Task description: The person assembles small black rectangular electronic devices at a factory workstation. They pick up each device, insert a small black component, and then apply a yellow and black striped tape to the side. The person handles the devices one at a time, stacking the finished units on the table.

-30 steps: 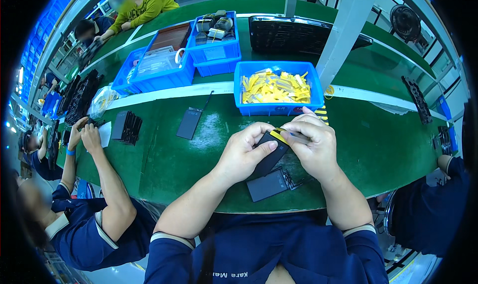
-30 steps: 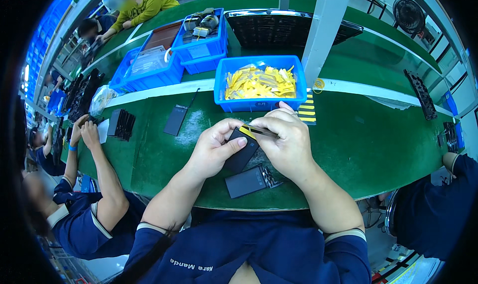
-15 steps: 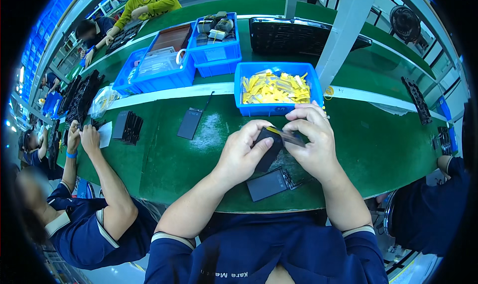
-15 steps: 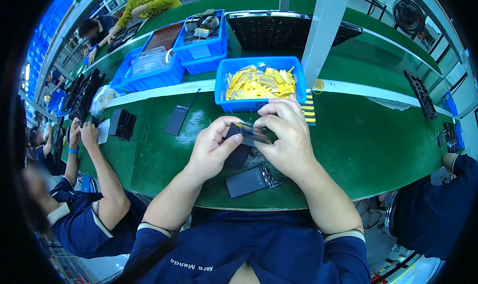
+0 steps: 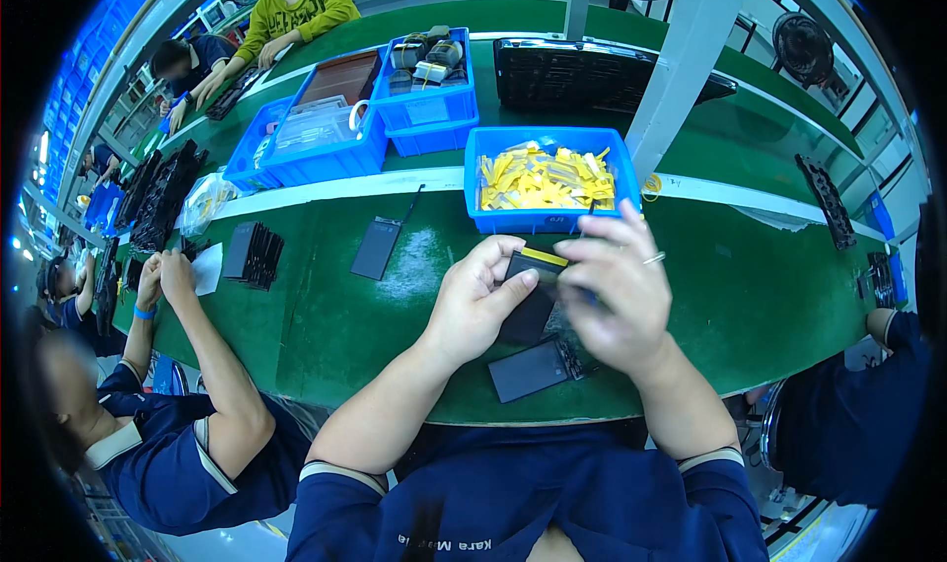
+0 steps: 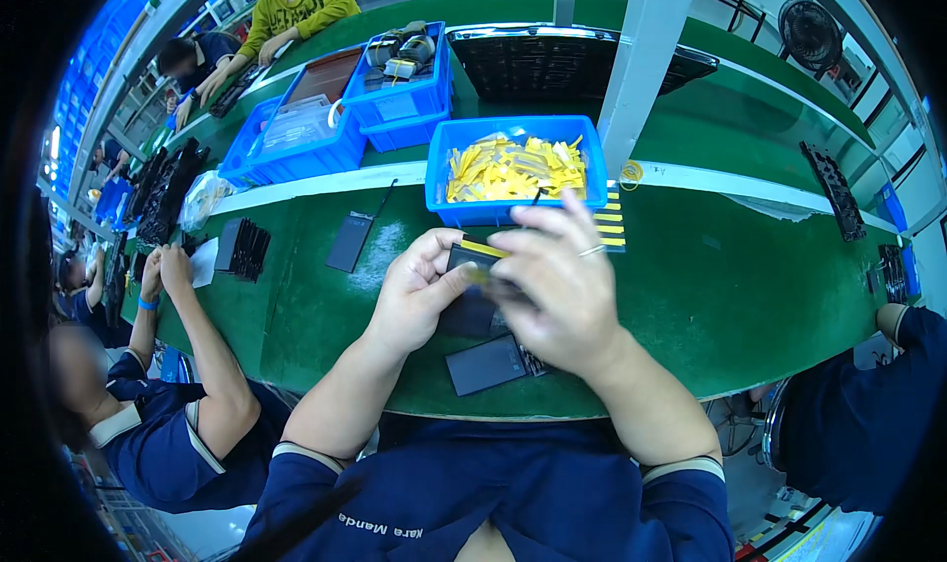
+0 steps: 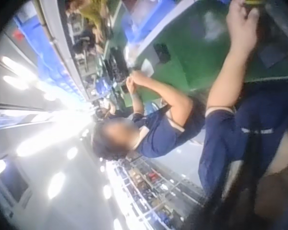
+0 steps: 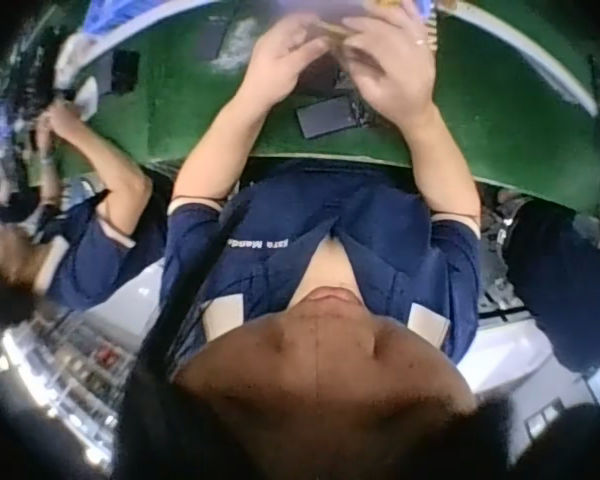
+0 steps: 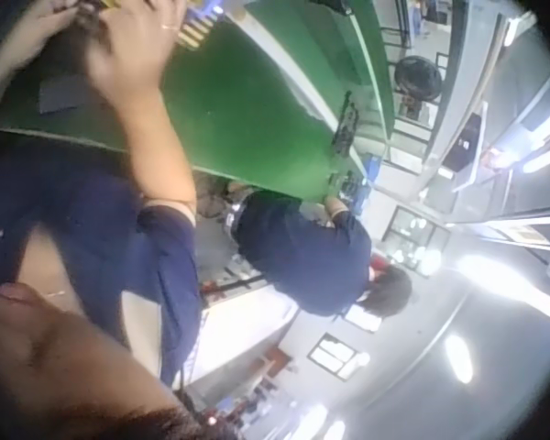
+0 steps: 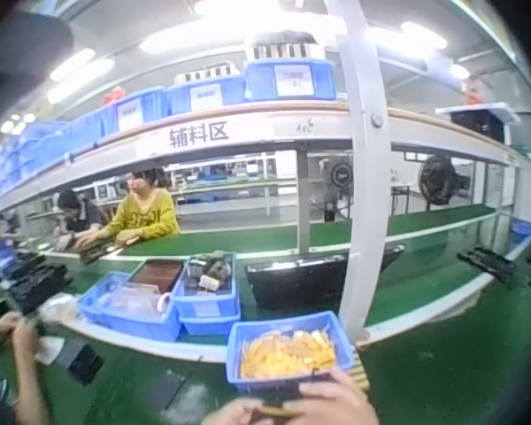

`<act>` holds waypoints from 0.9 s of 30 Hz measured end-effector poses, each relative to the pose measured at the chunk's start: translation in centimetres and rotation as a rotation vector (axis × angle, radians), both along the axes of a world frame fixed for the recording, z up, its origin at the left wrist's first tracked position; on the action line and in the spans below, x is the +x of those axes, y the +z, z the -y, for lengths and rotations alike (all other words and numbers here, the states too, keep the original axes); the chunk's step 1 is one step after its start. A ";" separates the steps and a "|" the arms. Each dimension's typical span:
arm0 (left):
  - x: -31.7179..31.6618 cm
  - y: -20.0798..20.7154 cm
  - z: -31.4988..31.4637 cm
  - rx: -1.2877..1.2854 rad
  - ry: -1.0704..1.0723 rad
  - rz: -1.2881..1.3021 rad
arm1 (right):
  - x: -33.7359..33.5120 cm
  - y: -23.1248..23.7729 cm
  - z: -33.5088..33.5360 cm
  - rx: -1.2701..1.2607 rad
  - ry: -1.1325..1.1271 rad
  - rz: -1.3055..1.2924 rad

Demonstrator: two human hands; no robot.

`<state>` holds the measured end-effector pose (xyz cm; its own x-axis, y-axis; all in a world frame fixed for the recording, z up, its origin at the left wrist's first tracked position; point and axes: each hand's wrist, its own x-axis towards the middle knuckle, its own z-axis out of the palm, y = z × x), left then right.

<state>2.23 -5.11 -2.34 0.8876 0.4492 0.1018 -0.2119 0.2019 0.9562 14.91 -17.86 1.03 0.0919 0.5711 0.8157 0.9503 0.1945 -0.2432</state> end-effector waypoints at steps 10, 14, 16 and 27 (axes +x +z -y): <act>-0.3 0.0 0.3 0.382 0.119 0.001 | 0.0 -0.2 -0.2 -0.086 -0.030 -0.057; -0.8 1.7 0.8 0.474 0.114 -0.043 | 0.7 0.5 0.4 -0.182 0.047 -0.024; -0.8 1.6 0.6 0.488 0.107 -0.032 | 0.3 0.9 0.4 -0.112 0.007 0.006; -0.6 1.2 0.7 0.644 0.224 0.052 | -0.1 0.0 0.1 -0.055 0.001 0.077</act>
<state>1.60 -5.85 -1.15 0.7671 0.4565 0.4507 -0.2314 -0.4583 0.8582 14.83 -17.97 1.00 0.0296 0.6152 0.7878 0.9663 0.1841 -0.1801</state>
